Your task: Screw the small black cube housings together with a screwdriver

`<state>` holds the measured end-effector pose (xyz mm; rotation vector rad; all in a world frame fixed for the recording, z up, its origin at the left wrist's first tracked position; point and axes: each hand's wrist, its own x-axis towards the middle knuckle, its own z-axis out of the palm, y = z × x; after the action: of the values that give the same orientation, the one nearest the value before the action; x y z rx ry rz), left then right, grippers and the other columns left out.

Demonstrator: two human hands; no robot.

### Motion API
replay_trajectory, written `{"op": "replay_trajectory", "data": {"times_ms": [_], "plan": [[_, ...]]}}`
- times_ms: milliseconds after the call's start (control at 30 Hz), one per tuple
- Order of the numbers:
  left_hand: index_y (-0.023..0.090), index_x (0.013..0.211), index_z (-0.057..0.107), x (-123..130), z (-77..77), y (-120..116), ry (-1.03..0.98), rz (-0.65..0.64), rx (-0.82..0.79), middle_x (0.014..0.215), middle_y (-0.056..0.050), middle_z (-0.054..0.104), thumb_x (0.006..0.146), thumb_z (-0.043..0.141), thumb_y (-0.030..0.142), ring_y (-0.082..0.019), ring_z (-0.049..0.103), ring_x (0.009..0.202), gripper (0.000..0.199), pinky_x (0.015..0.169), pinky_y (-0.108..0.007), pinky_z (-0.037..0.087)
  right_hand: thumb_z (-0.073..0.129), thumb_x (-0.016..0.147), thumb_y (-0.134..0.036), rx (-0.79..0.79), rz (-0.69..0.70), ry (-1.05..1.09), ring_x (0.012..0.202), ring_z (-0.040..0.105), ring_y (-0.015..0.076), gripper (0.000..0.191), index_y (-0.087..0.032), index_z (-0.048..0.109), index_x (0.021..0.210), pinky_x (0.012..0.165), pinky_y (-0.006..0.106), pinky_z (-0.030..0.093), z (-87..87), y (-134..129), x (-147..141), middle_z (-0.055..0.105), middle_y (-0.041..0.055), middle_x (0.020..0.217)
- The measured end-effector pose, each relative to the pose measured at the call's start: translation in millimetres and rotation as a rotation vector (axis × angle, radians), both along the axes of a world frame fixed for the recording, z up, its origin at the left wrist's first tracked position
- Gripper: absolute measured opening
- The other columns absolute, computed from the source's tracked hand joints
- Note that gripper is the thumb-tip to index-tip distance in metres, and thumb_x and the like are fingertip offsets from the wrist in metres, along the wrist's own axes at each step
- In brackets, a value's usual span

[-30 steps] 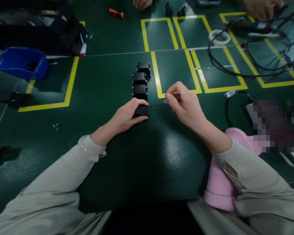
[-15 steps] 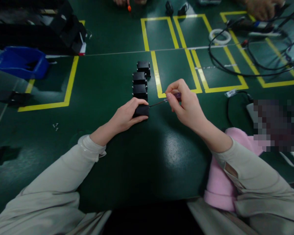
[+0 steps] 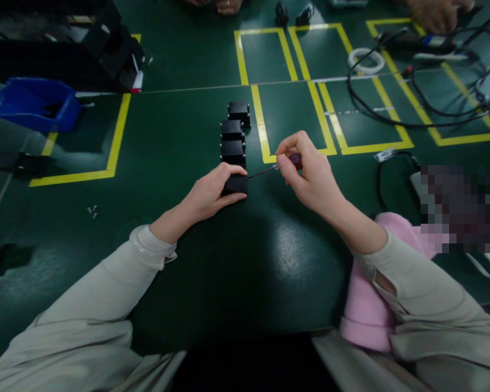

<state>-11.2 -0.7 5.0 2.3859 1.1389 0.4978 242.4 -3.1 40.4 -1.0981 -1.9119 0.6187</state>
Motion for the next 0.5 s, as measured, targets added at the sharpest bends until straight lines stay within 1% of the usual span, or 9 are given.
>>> {"op": "replay_trajectory", "data": {"times_ms": [67,133,267,300,367,433,500], "plan": [[0.021,0.131,0.049,0.3,0.2,-0.3,-0.001,-0.001,-0.003,0.129,-0.009,0.059,0.096,0.062,0.039,-0.025,0.060,0.118,0.042,0.101,-0.038,0.048,0.053,0.099,-0.035,0.006,-0.005,-0.008,0.057,0.052,0.0098,0.017,-0.024,0.048,0.086,0.057,0.028,0.038,0.1,0.3,0.3,0.052,-0.0049,0.067],[0.021,0.131,0.049,0.7,0.5,-0.7,-0.004,-0.001,-0.005,0.129,-0.009,0.059,0.096,0.062,0.038,-0.025,0.060,0.119,0.041,0.101,-0.038,0.048,0.052,0.099,-0.036,0.002,-0.003,-0.010,0.056,0.052,0.0097,0.020,-0.024,0.048,0.084,0.057,0.028,0.038,0.0,0.6,0.4,0.052,-0.0050,0.065],[0.021,0.131,0.049,0.4,-0.1,-0.7,-0.003,-0.001,0.000,0.130,-0.009,0.059,0.096,0.063,0.038,-0.025,0.059,0.120,0.042,0.102,-0.038,0.047,0.048,0.099,-0.029,-0.001,0.021,0.015,0.059,0.054,0.0105,0.005,-0.024,0.049,0.098,0.059,0.028,0.040,-1.2,1.0,0.1,0.052,-0.0053,0.069],[0.021,0.132,0.049,0.2,-0.4,-0.6,-0.004,-0.002,0.003,0.130,-0.009,0.059,0.096,0.063,0.038,-0.025,0.059,0.120,0.042,0.103,-0.038,0.047,0.048,0.099,-0.027,0.002,0.028,0.019,0.058,0.054,0.0103,0.004,-0.024,0.049,0.100,0.059,0.028,0.041,-1.5,1.1,0.2,0.051,-0.0055,0.070],[0.021,0.132,0.049,-0.2,-0.8,-0.4,-0.007,-0.006,0.009,0.130,-0.008,0.059,0.096,0.063,0.038,-0.025,0.059,0.120,0.042,0.102,-0.037,0.047,0.050,0.098,-0.027,0.010,0.028,0.012,0.057,0.053,0.0095,0.004,-0.023,0.050,0.096,0.059,0.028,0.040,-1.6,1.2,0.3,0.052,-0.0052,0.071],[0.021,0.132,0.049,-0.5,-0.8,-0.3,-0.010,-0.010,0.012,0.129,-0.008,0.059,0.096,0.063,0.038,-0.025,0.060,0.119,0.042,0.101,-0.037,0.048,0.053,0.098,-0.031,0.016,0.017,-0.001,0.057,0.052,0.0089,0.013,-0.023,0.048,0.088,0.058,0.028,0.038,-1.1,1.0,0.5,0.053,-0.0047,0.070],[0.021,0.132,0.049,-0.6,-0.5,-0.3,-0.008,-0.011,0.009,0.129,-0.009,0.059,0.096,0.063,0.038,-0.025,0.060,0.118,0.042,0.100,-0.037,0.048,0.053,0.098,-0.032,0.009,0.013,-0.007,0.058,0.052,0.0093,0.017,-0.023,0.047,0.085,0.058,0.028,0.038,-0.5,0.7,0.6,0.054,-0.0045,0.070]]}}
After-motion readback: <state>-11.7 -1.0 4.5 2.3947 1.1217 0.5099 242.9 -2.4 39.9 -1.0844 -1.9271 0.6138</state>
